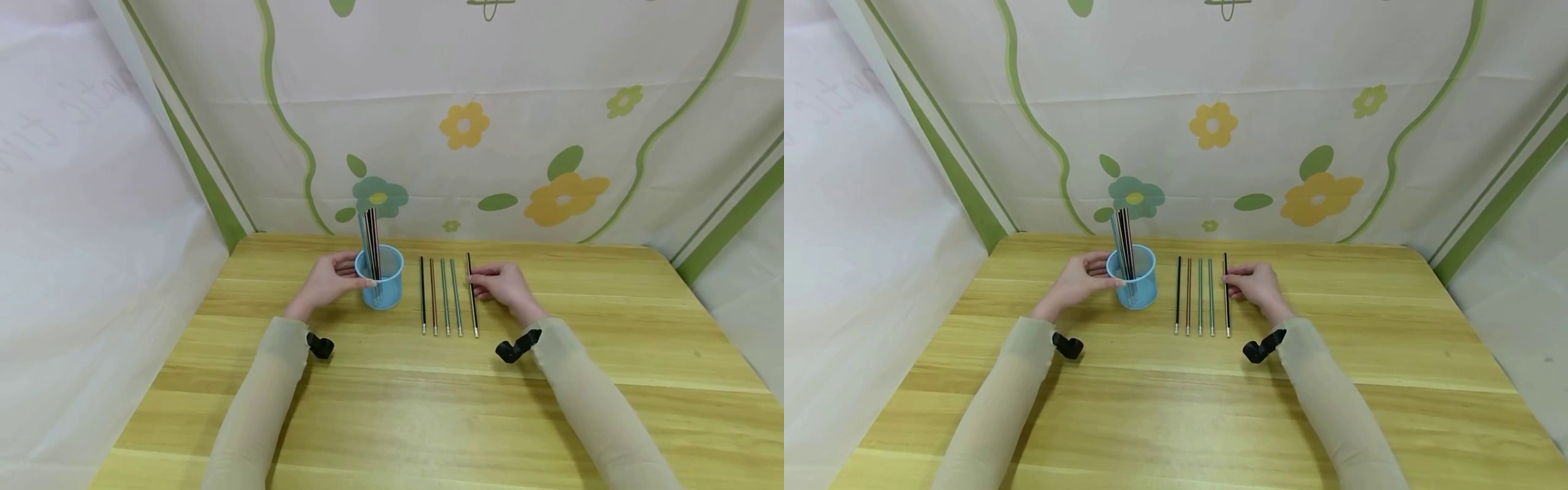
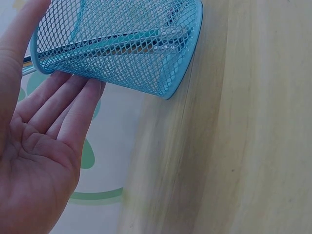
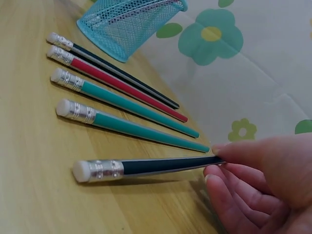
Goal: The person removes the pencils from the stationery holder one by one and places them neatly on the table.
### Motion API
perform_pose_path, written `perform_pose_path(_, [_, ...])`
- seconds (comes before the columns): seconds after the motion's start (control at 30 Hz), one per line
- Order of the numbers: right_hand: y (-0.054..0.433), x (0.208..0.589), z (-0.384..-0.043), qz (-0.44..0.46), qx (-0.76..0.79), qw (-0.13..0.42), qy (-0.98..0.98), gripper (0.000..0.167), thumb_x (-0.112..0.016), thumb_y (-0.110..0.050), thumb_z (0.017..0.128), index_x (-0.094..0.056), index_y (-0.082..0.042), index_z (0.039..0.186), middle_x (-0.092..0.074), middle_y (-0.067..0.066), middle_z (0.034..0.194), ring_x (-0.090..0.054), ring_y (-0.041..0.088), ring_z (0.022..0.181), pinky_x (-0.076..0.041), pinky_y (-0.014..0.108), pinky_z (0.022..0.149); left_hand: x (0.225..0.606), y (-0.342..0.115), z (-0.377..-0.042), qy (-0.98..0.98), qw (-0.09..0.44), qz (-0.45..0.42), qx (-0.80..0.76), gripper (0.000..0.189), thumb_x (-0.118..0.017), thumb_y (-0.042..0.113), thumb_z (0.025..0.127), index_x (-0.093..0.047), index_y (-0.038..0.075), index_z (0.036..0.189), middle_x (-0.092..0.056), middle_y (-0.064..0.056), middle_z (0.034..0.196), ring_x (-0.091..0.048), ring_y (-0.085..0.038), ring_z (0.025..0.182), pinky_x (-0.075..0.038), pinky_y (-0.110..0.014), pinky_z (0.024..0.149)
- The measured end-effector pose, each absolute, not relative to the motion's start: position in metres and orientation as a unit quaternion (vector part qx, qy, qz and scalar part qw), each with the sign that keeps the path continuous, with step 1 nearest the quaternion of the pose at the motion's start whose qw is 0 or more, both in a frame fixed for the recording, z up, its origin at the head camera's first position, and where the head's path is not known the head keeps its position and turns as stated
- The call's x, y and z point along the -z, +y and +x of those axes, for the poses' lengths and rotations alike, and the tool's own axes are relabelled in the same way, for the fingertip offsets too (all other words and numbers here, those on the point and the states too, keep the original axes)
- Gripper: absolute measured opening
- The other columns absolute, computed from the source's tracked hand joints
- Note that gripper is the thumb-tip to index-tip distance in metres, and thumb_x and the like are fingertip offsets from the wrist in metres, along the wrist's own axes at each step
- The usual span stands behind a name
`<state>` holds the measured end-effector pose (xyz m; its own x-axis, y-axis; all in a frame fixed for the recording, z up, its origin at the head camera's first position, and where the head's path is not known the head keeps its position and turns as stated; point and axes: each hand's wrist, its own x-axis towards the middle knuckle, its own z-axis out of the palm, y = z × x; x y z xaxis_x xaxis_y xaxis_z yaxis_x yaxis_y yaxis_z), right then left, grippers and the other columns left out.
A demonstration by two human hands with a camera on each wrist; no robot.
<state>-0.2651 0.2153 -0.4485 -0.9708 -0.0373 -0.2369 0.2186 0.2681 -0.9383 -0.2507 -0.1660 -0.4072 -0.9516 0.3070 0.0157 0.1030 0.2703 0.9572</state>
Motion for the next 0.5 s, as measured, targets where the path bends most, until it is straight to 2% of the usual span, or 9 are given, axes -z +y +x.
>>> perform_pose_path(0.13, [0.214,0.449,-0.265,0.067,0.591,0.113,0.796,0.041,-0.075,-0.015,0.096,-0.065,0.007,0.129,-0.073,0.018,0.104,-0.070,0.014,0.073,-0.062,0.028,0.068,0.394,-0.163,-0.241,0.792,0.087,0.131,-0.590,0.066,-0.087,0.011,0.084,-0.056,-0.007,0.139,-0.064,-0.019,0.130,-0.062,-0.032,0.120,-0.051,-0.038,0.102])
perform_pose_path(0.5, [0.206,0.446,-0.264,0.071,0.549,0.092,0.828,0.036,-0.075,-0.015,0.095,-0.070,0.005,0.124,-0.073,0.018,0.105,-0.070,0.016,0.074,-0.062,0.028,0.068,0.397,-0.164,-0.244,0.793,0.084,0.130,-0.590,0.066,-0.088,0.013,0.083,-0.057,-0.005,0.139,-0.065,-0.018,0.130,-0.063,-0.031,0.120,-0.052,-0.037,0.102])
